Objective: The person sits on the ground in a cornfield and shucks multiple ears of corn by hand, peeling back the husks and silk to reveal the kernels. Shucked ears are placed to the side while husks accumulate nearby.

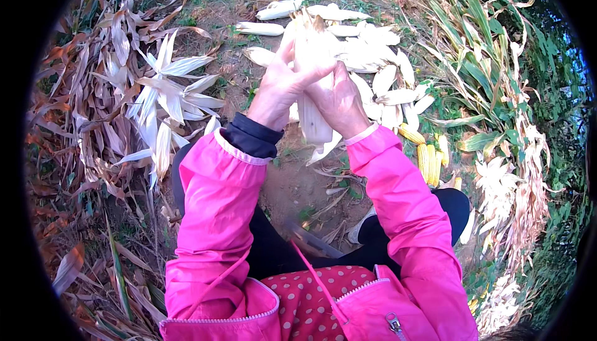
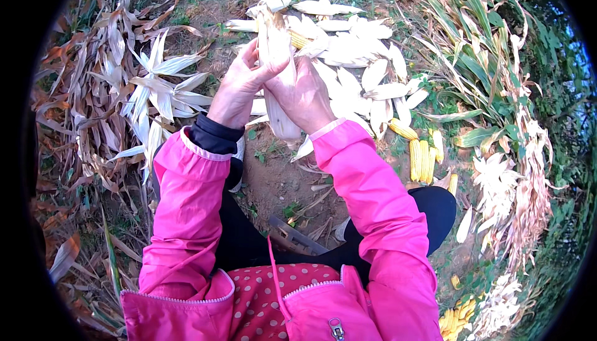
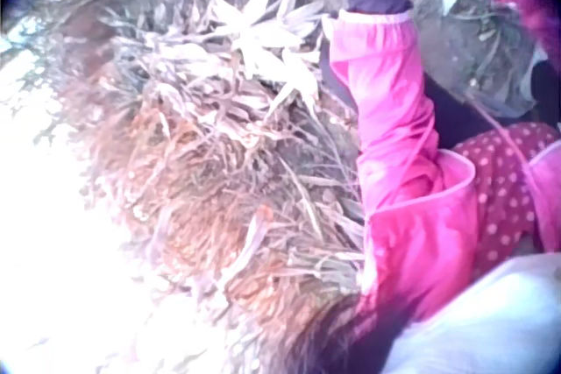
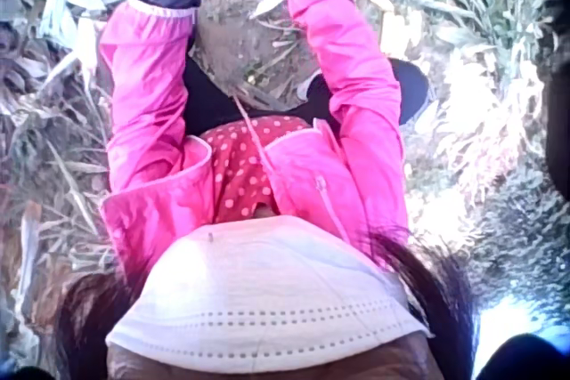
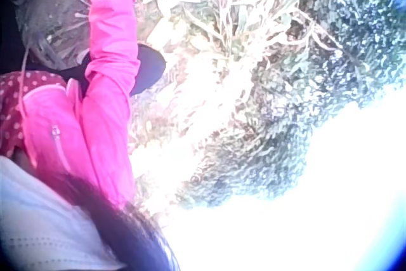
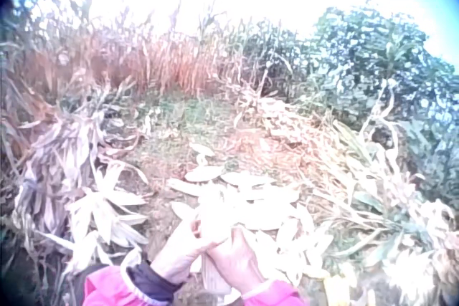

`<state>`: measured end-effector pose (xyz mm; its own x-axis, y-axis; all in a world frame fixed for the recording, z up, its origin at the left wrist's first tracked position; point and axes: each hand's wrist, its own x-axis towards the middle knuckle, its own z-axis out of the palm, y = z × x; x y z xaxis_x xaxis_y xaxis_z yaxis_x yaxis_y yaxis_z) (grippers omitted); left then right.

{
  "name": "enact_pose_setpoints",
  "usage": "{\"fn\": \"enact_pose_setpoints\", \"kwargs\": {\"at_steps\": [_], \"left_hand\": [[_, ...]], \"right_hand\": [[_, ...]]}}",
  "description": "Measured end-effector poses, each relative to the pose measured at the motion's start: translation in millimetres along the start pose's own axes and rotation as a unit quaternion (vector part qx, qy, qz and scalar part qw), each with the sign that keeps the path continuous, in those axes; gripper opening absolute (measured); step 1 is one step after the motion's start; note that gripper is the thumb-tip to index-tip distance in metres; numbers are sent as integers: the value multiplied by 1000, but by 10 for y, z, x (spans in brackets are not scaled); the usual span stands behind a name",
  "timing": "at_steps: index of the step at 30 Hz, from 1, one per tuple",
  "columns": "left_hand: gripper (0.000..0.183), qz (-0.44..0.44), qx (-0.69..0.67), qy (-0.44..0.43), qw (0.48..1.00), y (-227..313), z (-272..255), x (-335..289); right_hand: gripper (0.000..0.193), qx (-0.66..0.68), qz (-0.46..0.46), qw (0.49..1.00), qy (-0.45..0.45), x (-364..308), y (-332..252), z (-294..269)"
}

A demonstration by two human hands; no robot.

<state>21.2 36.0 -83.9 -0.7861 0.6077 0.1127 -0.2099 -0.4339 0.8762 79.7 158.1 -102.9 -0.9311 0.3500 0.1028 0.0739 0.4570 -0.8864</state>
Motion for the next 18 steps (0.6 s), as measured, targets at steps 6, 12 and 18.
{"fn": "enact_pose_setpoints", "kwargs": {"at_steps": [6,12,18], "left_hand": [[43,29,-132,42,990,-287,330,-2],[34,-25,-217,-20,976,-216,546,-29],[46,34,-55,70,995,-412,633,81]], "right_hand": [[75,-147,-149,977,-49,-259,-151,-514],[81,355,187,882,-249,-657,-39,-912],[75,235,67,961,-127,-727,281,-740]]}}
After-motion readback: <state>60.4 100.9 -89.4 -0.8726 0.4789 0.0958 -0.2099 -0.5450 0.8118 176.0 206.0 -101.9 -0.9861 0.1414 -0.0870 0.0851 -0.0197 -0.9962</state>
